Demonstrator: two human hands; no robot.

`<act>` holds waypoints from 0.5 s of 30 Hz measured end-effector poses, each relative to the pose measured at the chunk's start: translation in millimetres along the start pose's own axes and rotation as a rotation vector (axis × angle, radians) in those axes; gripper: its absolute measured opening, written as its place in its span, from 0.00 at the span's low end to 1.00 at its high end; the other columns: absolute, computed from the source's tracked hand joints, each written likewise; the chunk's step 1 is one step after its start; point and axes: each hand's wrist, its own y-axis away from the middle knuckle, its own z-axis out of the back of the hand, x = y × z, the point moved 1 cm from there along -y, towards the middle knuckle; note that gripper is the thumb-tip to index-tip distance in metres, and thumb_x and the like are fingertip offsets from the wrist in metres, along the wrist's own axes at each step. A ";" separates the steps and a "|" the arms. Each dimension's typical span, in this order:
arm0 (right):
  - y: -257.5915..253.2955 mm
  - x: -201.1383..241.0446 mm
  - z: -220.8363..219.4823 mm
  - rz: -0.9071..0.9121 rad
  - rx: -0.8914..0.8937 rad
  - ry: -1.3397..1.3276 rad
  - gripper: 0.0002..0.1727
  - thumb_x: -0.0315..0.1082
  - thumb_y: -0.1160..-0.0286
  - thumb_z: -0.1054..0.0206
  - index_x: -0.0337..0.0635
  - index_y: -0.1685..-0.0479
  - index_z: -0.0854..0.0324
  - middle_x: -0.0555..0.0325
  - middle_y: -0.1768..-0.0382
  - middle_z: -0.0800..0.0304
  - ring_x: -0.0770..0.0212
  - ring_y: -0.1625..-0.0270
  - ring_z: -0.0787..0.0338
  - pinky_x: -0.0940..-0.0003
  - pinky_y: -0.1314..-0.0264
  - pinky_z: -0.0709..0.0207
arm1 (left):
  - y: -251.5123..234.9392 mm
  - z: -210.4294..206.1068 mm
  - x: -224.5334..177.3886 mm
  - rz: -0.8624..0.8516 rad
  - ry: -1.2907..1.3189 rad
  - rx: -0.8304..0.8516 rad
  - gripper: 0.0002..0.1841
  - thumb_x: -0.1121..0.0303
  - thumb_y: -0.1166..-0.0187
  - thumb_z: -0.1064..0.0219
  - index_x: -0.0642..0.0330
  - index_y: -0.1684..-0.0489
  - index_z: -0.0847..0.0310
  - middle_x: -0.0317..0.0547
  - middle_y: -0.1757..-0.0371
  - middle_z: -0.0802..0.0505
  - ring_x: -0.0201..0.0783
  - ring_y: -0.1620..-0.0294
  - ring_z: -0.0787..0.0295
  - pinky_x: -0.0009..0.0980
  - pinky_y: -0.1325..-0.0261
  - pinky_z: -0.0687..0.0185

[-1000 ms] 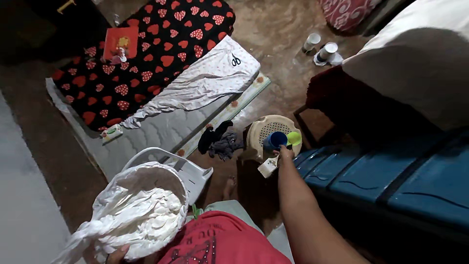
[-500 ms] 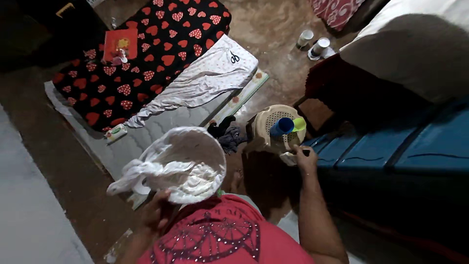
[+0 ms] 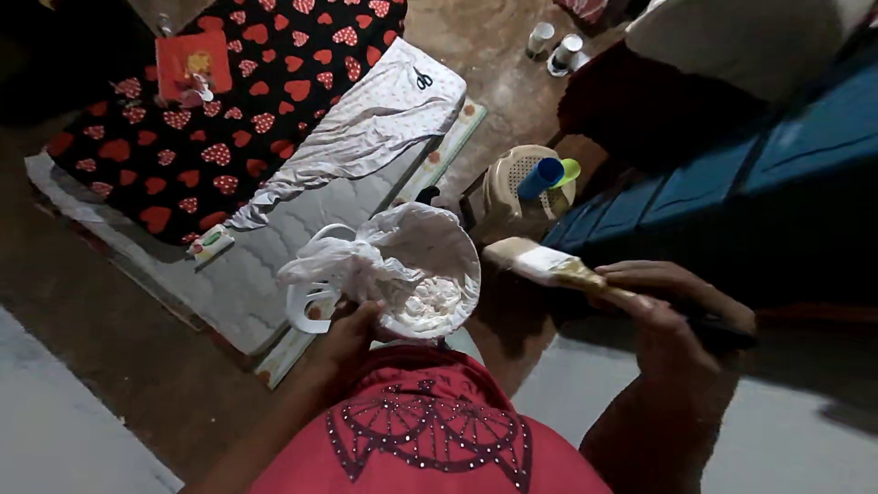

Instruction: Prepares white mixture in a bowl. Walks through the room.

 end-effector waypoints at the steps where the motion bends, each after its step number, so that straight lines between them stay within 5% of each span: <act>1: 6.3 9.4 -15.8 -0.011 0.044 0.015 0.13 0.46 0.19 0.33 0.52 0.51 0.07 0.65 0.52 0.05 0.66 0.51 0.07 0.67 0.48 0.10 | 0.8 4.8 3.6 0.016 -0.007 0.004 0.08 0.78 0.13 0.50 0.60 0.47 0.26 0.39 0.66 0.08 0.34 0.66 0.07 0.35 0.58 0.06; 7: 37.9 10.6 -101.5 -0.042 0.109 0.334 0.15 0.38 0.24 0.35 0.35 0.65 0.08 0.53 0.65 0.07 0.76 0.63 0.12 0.83 0.57 0.17 | 18.1 10.3 16.1 0.046 0.002 0.012 0.09 0.81 0.15 0.48 0.60 0.48 0.27 0.35 0.67 0.09 0.30 0.67 0.09 0.30 0.58 0.09; 15: 44.1 20.5 -121.6 -0.042 0.058 0.305 0.17 0.40 0.21 0.35 0.36 0.68 0.08 0.58 0.68 0.08 0.77 0.65 0.12 0.82 0.59 0.16 | 19.3 30.1 25.6 0.045 0.008 0.023 0.10 0.81 0.17 0.45 0.61 0.42 0.29 0.38 0.65 0.09 0.32 0.64 0.08 0.32 0.55 0.08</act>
